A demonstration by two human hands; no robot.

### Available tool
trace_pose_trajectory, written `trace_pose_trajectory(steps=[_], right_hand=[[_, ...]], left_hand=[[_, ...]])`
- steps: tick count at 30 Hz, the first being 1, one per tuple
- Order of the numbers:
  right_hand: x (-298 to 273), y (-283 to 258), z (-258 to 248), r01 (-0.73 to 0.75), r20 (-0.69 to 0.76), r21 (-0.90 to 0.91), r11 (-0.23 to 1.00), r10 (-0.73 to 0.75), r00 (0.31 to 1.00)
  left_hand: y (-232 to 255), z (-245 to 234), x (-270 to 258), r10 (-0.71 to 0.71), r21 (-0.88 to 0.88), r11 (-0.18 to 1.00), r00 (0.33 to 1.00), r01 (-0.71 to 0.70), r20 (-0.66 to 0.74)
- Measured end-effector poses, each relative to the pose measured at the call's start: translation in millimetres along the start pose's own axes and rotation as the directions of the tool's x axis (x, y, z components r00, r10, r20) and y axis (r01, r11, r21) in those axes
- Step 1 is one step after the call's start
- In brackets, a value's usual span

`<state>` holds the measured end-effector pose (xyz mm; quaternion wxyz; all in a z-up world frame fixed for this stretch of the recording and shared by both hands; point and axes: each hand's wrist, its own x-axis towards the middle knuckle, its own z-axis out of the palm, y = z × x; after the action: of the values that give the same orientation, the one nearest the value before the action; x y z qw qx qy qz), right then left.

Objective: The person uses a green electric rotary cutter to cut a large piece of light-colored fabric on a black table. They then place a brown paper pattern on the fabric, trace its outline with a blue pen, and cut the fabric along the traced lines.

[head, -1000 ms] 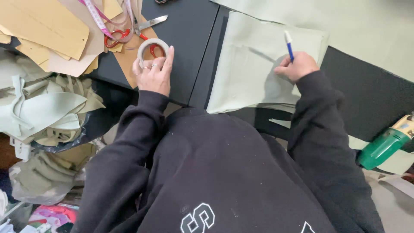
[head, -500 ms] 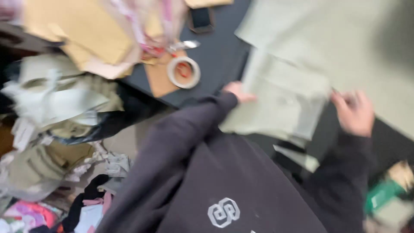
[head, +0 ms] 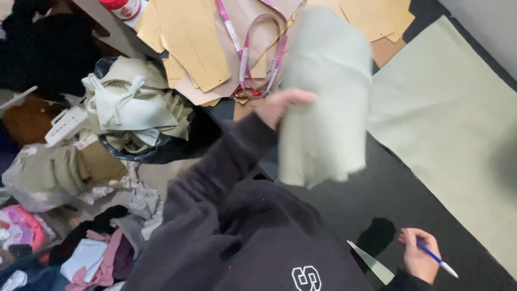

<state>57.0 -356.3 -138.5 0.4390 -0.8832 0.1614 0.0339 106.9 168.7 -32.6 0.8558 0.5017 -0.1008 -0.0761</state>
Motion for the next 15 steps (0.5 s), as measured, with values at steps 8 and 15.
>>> trace_pose_trajectory(steps=[8,15], right_hand=[[5.1,66.0,6.8,-0.214,0.26,-0.099,0.972,0.233,0.937],[-32.9,44.5,-11.9,-0.443,0.074,-0.224,0.868,0.469,0.88]], left_hand=[[151.2,-99.0,-56.0,0.239,-0.011,0.95,0.752,-0.311,-0.614],[16.1,-268.1,-101.5,-0.031,-0.017,0.997,0.185,0.074,-0.982]])
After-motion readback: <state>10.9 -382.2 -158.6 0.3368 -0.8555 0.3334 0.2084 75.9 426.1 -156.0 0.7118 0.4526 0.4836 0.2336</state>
